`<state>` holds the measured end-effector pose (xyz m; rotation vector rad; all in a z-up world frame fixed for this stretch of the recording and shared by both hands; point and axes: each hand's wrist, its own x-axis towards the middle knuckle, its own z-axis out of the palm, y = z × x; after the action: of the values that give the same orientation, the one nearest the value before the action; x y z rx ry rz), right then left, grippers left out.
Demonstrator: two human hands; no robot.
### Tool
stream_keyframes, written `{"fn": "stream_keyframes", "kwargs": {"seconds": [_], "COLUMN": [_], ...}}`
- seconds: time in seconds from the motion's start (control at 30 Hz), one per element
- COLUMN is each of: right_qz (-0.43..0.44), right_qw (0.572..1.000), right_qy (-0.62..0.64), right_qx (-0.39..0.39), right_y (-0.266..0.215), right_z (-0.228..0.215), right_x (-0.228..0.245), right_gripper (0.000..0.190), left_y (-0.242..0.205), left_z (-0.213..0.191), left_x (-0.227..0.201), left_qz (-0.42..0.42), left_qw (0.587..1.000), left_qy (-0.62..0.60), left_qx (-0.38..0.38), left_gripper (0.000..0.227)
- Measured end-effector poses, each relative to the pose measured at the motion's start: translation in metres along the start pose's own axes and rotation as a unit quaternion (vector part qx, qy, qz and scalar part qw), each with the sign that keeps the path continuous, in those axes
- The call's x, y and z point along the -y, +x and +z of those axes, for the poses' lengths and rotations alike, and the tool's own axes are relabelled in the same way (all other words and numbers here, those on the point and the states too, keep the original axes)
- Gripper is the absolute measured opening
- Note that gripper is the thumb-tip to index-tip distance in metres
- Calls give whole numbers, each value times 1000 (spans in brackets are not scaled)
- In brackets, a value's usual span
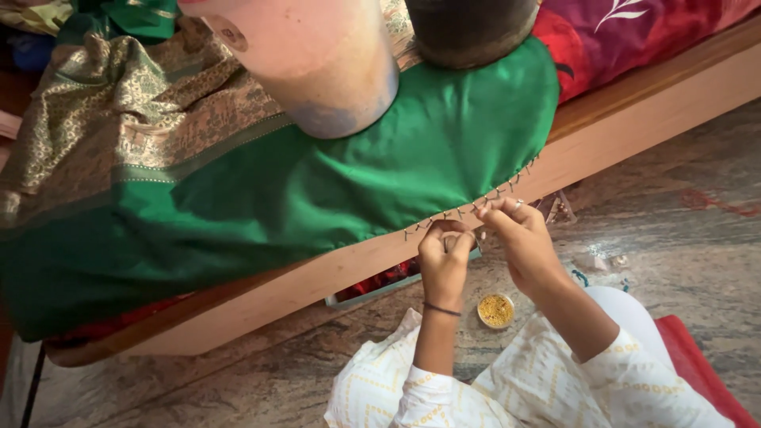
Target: Attaching decorative tassels to the edge of a green saree using thread and small beads.
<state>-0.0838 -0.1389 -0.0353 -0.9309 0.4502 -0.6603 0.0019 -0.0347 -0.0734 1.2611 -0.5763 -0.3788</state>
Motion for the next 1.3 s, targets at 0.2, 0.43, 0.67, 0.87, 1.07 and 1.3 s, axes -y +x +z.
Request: {"fn": "stream_keyframes", "kwargs": {"seconds": [0.2, 0.43, 0.67, 0.87, 1.07, 1.3], "right_qz": [35, 42, 19, 158, 156, 62], "right_qw": [998, 998, 999, 969, 974, 987], "right_qy": [38, 38, -37, -128, -161, -151], "right_qx": [-29, -34, 11, 142, 46, -2], "right_y": [5, 8, -3, -60, -86, -122], "right_z": [-22, -6, -9, -23, -46, -111], "right_x": [1, 22, 1, -26, -41, -47], "right_gripper": [11, 12, 13, 29, 19, 11], "left_y": [2, 0, -12, -26, -56, -88], "left_z": [15, 4, -6, -13, -16, -29], "left_x": [-93, -47, -59, -55, -48, -15], "left_qz": [-214, -162, -175, -199, -214, -267], "left_qw": [956, 967, 964, 931, 924, 907], "left_qy": [-197, -171, -191, -305, -318, -323], "left_qx": [-50, -96, -56, -40, -22, -30], "left_gripper": [21, 11, 4, 15, 22, 29]}}
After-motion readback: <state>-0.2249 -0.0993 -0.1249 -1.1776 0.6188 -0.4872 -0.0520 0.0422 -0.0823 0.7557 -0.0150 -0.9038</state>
